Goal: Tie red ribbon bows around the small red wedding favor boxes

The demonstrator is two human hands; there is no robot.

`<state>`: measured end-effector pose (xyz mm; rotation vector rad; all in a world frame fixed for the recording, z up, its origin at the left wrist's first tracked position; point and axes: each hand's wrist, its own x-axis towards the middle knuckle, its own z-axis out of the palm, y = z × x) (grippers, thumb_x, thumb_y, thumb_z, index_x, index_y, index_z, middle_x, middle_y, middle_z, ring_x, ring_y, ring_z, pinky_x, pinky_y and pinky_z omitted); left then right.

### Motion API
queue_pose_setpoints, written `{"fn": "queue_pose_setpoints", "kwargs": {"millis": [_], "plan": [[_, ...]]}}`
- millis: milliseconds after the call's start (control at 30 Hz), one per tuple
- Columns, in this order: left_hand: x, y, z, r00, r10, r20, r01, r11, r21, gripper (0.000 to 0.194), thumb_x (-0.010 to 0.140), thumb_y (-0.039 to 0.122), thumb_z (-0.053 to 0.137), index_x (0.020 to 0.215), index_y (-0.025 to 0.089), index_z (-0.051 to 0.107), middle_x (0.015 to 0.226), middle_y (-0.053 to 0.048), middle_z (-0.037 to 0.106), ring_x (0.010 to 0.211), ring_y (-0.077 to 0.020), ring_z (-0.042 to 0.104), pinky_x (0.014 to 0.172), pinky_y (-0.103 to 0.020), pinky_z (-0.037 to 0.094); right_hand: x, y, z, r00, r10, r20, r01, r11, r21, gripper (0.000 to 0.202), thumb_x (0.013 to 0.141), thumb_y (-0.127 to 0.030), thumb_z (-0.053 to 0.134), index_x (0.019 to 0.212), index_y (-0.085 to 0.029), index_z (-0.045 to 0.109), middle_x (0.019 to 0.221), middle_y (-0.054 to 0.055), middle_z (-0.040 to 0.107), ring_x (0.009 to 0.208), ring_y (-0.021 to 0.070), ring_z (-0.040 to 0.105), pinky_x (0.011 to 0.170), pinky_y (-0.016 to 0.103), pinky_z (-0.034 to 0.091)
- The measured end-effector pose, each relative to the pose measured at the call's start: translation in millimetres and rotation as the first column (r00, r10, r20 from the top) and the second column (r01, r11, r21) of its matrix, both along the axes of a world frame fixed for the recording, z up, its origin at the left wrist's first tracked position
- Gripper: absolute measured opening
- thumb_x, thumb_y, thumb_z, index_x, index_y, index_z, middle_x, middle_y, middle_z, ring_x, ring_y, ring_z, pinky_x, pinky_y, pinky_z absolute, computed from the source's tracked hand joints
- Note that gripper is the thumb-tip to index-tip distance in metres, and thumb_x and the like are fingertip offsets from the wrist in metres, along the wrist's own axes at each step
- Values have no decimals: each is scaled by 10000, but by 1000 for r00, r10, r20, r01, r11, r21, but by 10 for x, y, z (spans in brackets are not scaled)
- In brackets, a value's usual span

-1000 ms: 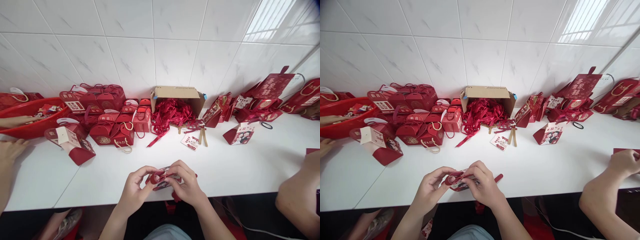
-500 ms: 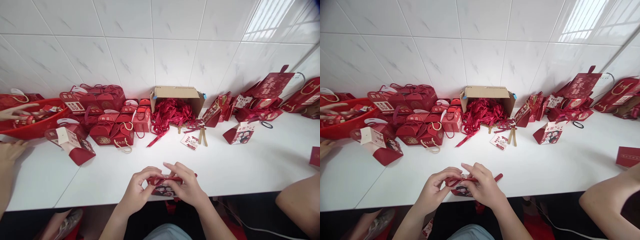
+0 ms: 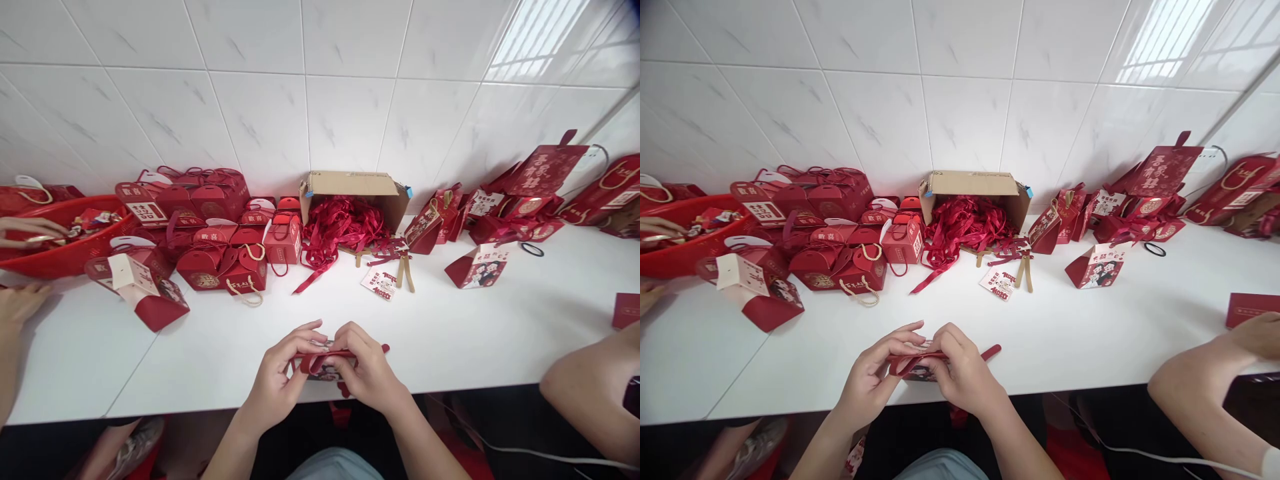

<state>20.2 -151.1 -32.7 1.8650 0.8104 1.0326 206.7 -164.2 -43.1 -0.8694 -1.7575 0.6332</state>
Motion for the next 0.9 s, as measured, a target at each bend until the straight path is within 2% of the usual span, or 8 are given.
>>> {"fn": "queue_pose_setpoints", "kwargs": {"millis": [200,367,533,633,700,767,833,900], "plan": [[53,-33,-17,991,63,117,-46,988,-147,110,893,149,519,981,215,519,993,-58,605,1012,-188,589,859,-325,495,-23,28,-17,1000,-9,6,9,1000,-5,84,859,-119,537,847,-201,523,796,30,518,724,155,526,609,272,476],[154,-35,-6,957,169,235,-97,952,-289,278,849,199,612,1008,238,388,878,-6,597,787,-132,591,713,-263,504,-45,68,-15,1000,-29,4,29,1000,10,93,864,-120,511,819,-199,527,778,32,511,710,161,522,585,279,463],[101,-43,31,963,191,187,-161,973,-163,222,827,163,635,929,216,446,849,-13,577,838,-144,591,769,-275,514,-53,72,3,999,-44,-26,46,994,94,81,863,-131,542,827,-203,542,775,39,543,732,172,535,621,307,474],[53,-67,74,976,102,190,-97,995,-37,218,823,114,618,937,223,468,859,-24,571,860,-157,582,798,-296,510,-17,45,102,998,-43,-41,50,979,196,82,863,-127,559,854,-207,542,782,40,559,741,174,534,675,344,477],[70,-82,82,985,22,173,-27,999,27,287,818,118,619,1032,240,473,971,-53,574,988,-196,564,902,-361,485,45,17,201,998,-60,-14,62,971,230,83,859,-128,576,858,-208,550,775,39,575,732,174,541,682,351,473],[130,-92,52,988,22,150,-29,999,43,476,811,153,630,1214,264,403,1213,-109,502,1210,-260,457,1022,-451,408,157,-22,294,989,-146,21,139,971,195,75,857,-136,589,844,-208,572,756,38,591,726,178,556,666,340,470],[212,-100,-21,992,82,91,-88,994,59,622,822,179,616,1339,279,286,1410,-146,337,1350,-306,292,1082,-522,321,340,-70,352,955,-296,19,293,951,103,52,853,-174,609,814,-206,596,729,34,597,698,176,565,621,311,462],[287,-106,-126,995,88,-54,-82,991,103,541,841,177,586,1315,289,350,1451,-136,298,1361,-318,256,1084,-546,297,608,-109,365,866,-500,-14,500,866,-18,103,830,-258,647,755,-199,606,695,25,592,641,167,557,564,282,444]]}}
